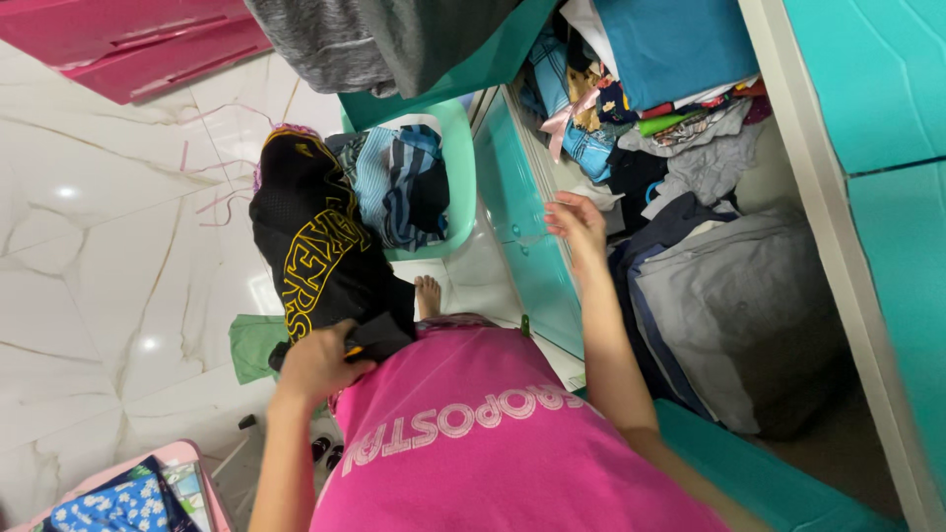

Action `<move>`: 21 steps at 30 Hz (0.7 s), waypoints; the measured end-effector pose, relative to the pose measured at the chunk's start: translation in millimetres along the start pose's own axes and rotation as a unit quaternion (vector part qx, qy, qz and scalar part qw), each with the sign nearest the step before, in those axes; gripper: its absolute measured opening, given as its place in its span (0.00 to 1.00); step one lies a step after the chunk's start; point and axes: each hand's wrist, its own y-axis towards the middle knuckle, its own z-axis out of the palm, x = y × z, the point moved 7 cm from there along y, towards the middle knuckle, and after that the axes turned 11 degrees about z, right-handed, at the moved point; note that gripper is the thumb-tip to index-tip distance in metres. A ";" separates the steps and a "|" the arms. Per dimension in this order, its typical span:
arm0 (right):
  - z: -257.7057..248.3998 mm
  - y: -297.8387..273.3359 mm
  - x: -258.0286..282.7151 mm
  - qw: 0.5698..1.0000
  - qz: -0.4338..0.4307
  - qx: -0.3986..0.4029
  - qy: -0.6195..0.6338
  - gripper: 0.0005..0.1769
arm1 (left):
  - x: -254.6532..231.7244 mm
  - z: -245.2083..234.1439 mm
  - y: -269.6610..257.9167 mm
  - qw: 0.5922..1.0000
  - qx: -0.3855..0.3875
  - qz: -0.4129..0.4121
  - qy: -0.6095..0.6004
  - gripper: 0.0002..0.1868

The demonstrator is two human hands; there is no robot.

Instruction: The person organizes various clothing items by folding them and placing them into the drawers of a plastic storage unit.

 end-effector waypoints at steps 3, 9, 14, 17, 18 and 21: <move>-10.5 7.1 -4.5 1.000 -0.008 -0.009 -0.028 0.17 | -12.0 5.6 6.1 0.999 0.024 0.037 0.018 0.35; 1.9 23.1 -21.3 0.998 0.010 0.055 -0.004 0.23 | -39.4 -40.1 9.1 0.986 -0.091 0.129 -0.046 0.40; -60.7 62.6 52.2 0.971 -0.086 -0.124 0.186 0.47 | -59.5 -66.3 30.7 0.961 -0.184 0.203 -0.045 0.28; -82.9 71.6 99.0 0.959 -0.089 -0.184 0.194 0.59 | -85.0 -54.3 75.7 0.940 -0.089 0.308 -0.115 0.22; -82.7 82.0 108.7 0.964 -0.049 -0.146 0.218 0.64 | -98.3 -48.7 93.5 0.917 -0.079 0.363 -0.147 0.22; -82.1 122.5 117.7 0.946 0.061 -0.104 0.300 0.70 | -128.1 -4.5 174.8 0.877 0.061 0.368 -0.302 0.22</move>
